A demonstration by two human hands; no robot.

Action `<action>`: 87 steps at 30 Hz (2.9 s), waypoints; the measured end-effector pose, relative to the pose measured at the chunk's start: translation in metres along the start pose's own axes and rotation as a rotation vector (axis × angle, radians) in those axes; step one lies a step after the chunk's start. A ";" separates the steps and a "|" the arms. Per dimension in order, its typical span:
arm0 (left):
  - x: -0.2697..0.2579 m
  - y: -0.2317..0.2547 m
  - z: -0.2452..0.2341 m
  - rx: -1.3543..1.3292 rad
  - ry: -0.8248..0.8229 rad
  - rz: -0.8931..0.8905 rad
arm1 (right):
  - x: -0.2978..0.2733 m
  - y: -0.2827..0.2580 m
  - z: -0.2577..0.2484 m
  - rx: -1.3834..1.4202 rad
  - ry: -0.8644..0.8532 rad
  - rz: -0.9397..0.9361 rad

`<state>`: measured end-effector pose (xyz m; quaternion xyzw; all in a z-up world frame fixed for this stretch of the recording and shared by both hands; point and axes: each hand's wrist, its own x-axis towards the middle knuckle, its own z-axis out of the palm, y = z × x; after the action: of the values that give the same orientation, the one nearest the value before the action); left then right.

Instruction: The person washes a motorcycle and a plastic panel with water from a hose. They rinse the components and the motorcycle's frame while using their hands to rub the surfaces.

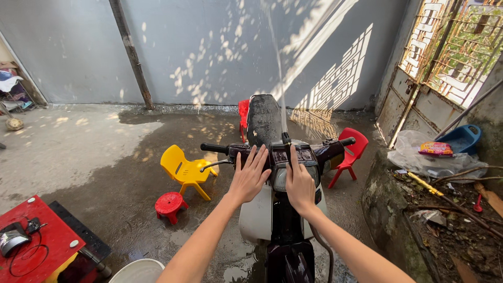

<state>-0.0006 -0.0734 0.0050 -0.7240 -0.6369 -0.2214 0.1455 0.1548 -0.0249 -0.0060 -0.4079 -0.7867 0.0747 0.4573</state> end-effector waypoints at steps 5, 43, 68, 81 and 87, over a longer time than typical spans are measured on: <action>-0.006 0.000 0.000 -0.053 0.089 0.070 | -0.007 0.013 0.026 0.015 0.068 -0.062; -0.150 0.179 0.011 0.234 0.315 0.099 | -0.225 0.044 -0.059 0.018 0.194 -0.129; -0.126 0.191 0.000 0.177 0.347 0.253 | -0.227 0.055 -0.088 -0.048 0.221 -0.130; -0.113 0.185 -0.007 0.191 0.331 0.286 | -0.215 0.062 -0.091 -0.042 0.200 -0.072; -0.110 0.185 -0.004 0.183 0.330 0.277 | -0.206 0.063 -0.099 -0.059 0.213 -0.063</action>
<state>0.1715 -0.1968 -0.0336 -0.7422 -0.5165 -0.2560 0.3417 0.3193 -0.1545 -0.1161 -0.4018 -0.7479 -0.0068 0.5283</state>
